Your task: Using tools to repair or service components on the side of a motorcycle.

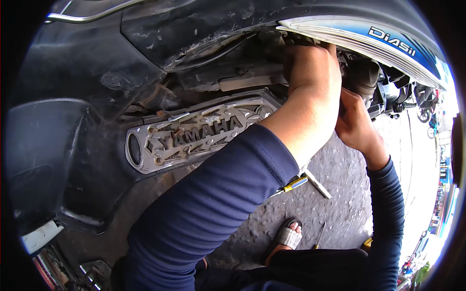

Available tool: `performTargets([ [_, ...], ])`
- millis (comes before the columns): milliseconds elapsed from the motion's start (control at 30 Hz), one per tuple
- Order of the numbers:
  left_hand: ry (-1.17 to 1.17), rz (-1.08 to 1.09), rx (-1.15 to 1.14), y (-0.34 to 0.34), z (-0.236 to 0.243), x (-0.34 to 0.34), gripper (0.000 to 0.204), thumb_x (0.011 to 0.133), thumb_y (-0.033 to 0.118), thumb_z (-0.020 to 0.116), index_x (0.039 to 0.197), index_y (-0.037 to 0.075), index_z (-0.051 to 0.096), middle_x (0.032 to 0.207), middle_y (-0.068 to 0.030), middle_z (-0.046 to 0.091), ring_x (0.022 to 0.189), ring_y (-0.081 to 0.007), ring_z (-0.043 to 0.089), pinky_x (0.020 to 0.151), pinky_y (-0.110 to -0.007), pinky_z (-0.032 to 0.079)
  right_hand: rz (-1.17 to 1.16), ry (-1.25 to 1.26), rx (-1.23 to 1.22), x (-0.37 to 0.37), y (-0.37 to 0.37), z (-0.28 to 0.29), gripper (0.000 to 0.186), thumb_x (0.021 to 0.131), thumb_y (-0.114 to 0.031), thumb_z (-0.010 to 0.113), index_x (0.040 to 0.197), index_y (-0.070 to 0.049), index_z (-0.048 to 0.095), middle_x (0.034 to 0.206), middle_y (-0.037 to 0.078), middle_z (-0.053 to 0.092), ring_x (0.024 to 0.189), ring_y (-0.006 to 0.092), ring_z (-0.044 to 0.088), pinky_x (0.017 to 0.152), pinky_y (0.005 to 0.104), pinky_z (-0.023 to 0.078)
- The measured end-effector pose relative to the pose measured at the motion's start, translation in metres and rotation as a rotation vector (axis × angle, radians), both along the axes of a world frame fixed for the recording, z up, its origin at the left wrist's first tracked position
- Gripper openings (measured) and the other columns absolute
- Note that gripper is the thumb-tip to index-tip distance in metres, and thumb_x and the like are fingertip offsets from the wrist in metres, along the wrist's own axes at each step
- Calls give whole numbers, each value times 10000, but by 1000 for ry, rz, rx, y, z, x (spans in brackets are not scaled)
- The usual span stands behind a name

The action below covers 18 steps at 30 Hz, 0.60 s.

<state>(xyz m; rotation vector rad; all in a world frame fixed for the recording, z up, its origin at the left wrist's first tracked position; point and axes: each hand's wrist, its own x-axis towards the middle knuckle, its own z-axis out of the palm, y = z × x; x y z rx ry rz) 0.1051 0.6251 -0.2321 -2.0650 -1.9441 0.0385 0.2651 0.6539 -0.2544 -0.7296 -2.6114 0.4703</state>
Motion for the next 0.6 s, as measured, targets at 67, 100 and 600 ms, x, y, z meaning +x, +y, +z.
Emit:
performTargets([
  [67, -20, -60, -24, 0, 5, -4, 401, 842, 241, 766, 1218, 102, 760, 1311, -91, 604, 999, -218, 739, 708, -366, 588, -1, 31, -40, -3, -6, 5, 234, 882, -8, 638, 1089, 97, 607, 960, 293, 655, 887, 507, 605, 773, 443, 503],
  [100, -14, -53, -13, -1, 5, -5, 430, 846, 240, 763, 1250, 93, 745, 1333, -108, 603, 1107, -244, 704, 772, -377, 587, -20, 17, -108, -4, -10, 10, 246, 880, -6, 637, 1103, 96, 611, 973, 288, 662, 892, 500, 612, 785, 442, 507],
  [600, 163, -83, 91, 13, -10, 5, 464, 847, 235, 760, 1288, 94, 726, 1368, -115, 594, 1220, -278, 636, 864, -403, 572, -208, 146, -259, -14, -34, -7, 256, 911, 8, 612, 1155, 78, 643, 1112, 250, 697, 1029, 368, 682, 902, 420, 515],
])
